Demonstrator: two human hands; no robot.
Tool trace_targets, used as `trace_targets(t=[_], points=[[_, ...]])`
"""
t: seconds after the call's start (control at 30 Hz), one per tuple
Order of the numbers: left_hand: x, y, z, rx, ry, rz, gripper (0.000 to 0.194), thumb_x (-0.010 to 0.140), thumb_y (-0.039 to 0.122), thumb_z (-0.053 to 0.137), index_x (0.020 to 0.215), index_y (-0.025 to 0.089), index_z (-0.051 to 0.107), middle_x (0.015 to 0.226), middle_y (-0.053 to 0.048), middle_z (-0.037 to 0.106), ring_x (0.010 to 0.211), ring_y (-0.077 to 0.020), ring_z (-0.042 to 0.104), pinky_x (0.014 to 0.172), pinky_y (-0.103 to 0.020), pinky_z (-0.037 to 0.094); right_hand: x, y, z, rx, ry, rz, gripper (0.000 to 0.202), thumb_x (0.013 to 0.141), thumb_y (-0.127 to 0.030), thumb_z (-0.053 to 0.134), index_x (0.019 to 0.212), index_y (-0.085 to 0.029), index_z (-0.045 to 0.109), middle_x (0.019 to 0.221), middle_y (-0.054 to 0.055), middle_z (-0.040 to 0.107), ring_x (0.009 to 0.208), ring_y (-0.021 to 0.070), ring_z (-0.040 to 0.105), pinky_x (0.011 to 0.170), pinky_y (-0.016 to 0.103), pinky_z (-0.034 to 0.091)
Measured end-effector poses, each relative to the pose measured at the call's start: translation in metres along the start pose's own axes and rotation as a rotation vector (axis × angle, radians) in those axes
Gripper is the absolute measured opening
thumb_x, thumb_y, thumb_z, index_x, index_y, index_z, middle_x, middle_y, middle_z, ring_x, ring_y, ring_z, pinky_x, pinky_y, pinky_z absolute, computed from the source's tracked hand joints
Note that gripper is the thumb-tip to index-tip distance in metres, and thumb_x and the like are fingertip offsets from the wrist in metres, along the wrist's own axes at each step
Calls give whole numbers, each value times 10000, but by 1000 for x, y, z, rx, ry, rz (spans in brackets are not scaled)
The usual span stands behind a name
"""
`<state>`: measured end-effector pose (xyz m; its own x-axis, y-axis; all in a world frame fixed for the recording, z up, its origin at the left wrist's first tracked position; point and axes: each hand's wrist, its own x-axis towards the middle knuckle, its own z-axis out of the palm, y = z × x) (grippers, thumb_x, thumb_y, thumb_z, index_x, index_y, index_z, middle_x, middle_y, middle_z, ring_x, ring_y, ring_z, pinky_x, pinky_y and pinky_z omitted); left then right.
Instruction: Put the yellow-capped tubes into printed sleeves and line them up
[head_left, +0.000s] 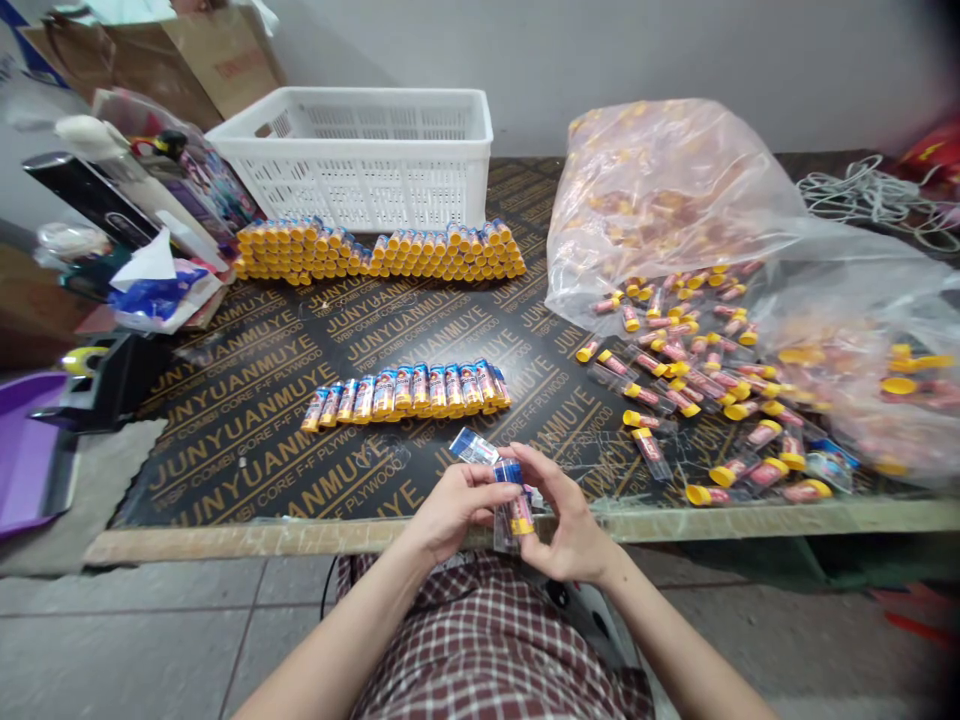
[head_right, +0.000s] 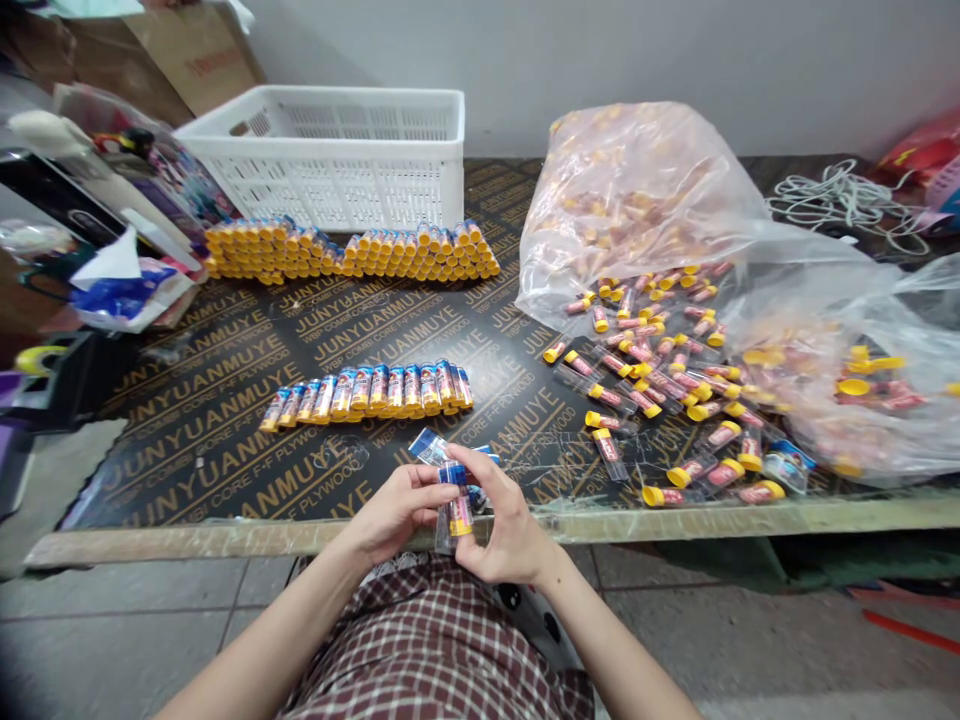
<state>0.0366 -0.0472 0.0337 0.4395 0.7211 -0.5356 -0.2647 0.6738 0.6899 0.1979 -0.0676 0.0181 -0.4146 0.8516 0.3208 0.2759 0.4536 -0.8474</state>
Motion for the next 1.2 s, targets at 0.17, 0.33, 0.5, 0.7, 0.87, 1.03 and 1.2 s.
trace_targets(t=[0.17,0.33,0.5,0.7,0.87,1.03,1.2], points=[[-11,35,-29,200,221,191,237,609,337,766,665,115,706,636,-69,672,528,-123,574,530,-222,434,-4,12,-30,-97,86,116,869,718,-253,657,1448,-245,185,1468,120,306,1221,270,483,1032,463,413],[-22,106,-105,752,875,495,277,556,389,775,599,133,679,546,-49,620,487,-138,509,485,-249,355,-19,49,-83,-484,537,262,612,754,-432,664,1316,-291,471,1267,97,517,1104,294,546,962,484,437],[-2,137,-132,1137,949,434,287,522,407,783,520,150,653,500,-51,593,527,-171,523,542,-280,353,-28,66,-101,-673,562,230,403,803,-506,579,1112,-255,639,1154,112,577,1108,280,547,1009,434,387],[-13,142,-113,1237,892,327,374,670,523,655,666,151,697,628,-49,659,650,-221,587,592,-292,383,-40,71,-115,-839,521,376,478,828,-555,481,1047,-165,651,1037,134,609,998,275,563,888,442,451],[-32,131,-92,665,628,507,382,578,356,779,908,211,652,724,8,676,607,-146,591,567,-246,461,-44,63,-129,-978,402,530,410,811,-476,535,1072,-174,632,889,103,652,841,254,577,784,389,460],[-16,79,-41,180,344,322,547,478,179,832,979,152,612,640,12,667,509,-103,588,519,-213,481,-40,63,-125,-917,253,674,488,747,-308,570,1222,-202,535,708,29,601,663,221,576,615,330,451],[17,29,-18,-97,384,182,310,484,233,825,687,100,633,604,-27,660,511,-104,590,505,-214,484,-27,49,-100,-455,415,569,651,770,-328,584,1372,-218,361,791,20,626,562,160,576,575,314,498]])
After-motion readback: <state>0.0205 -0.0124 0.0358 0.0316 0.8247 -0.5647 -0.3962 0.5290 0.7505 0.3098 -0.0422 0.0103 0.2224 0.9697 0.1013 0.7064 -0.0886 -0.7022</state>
